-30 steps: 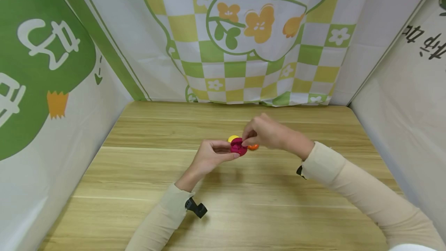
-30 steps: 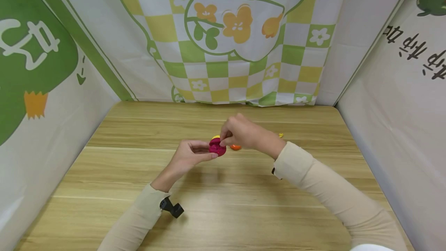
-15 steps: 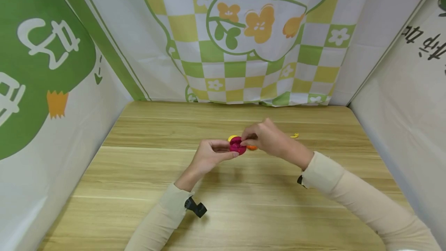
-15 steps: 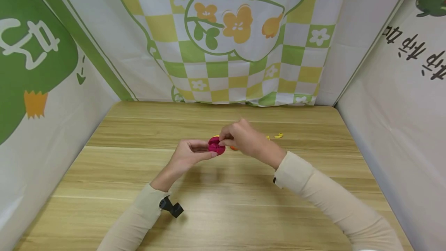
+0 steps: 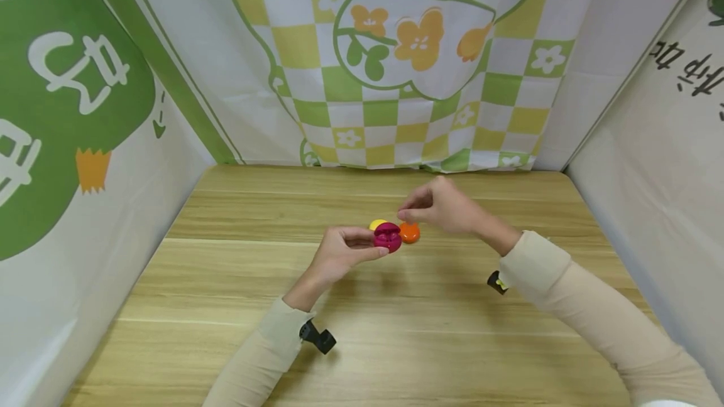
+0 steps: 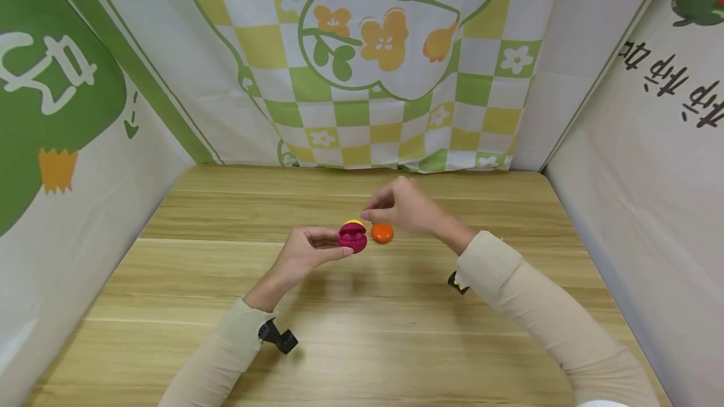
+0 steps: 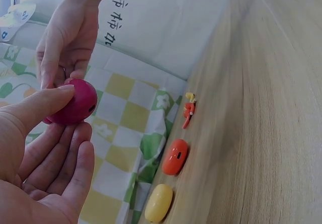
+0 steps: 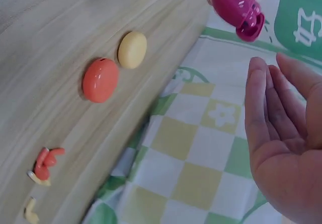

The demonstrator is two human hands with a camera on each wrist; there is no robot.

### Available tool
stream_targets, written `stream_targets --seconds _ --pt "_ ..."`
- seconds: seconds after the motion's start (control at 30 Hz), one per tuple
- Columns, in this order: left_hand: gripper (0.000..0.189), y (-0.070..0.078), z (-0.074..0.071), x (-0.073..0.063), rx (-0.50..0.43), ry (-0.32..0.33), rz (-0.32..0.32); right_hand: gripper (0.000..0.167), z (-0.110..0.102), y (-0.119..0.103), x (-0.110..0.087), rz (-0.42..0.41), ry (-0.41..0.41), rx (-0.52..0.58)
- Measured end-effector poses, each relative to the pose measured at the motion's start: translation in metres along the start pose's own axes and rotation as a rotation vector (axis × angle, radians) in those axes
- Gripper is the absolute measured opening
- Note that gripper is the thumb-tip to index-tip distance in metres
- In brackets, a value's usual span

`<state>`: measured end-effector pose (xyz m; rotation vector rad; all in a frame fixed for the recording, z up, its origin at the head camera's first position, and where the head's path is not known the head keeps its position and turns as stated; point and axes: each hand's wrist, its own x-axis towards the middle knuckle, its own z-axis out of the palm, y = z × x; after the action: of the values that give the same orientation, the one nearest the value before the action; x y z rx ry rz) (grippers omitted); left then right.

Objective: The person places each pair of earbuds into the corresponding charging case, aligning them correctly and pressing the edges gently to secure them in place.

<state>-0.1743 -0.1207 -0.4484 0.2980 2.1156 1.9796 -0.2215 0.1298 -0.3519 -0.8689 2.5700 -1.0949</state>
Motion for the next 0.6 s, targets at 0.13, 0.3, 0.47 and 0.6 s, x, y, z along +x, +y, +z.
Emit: stream_targets --seconds 0.13,0.3,0.47,0.6 --pt "0.031 0.001 0.001 -0.001 -0.016 -0.009 0.011 0.019 -0.003 0.007 0.002 0.083 -0.072 0.071" --pt "0.030 0.001 0.002 -0.001 -0.018 -0.018 0.012 0.030 0.001 0.016 0.003 0.163 -0.181 0.218" --pt "0.030 0.001 0.002 -0.002 -0.018 -0.026 0.012 0.029 0.010 0.026 0.005 0.203 -0.221 0.356" --pt "0.030 0.000 0.002 -0.001 -0.014 -0.034 0.016 0.027 0.015 0.031 0.008 0.216 -0.233 0.414"
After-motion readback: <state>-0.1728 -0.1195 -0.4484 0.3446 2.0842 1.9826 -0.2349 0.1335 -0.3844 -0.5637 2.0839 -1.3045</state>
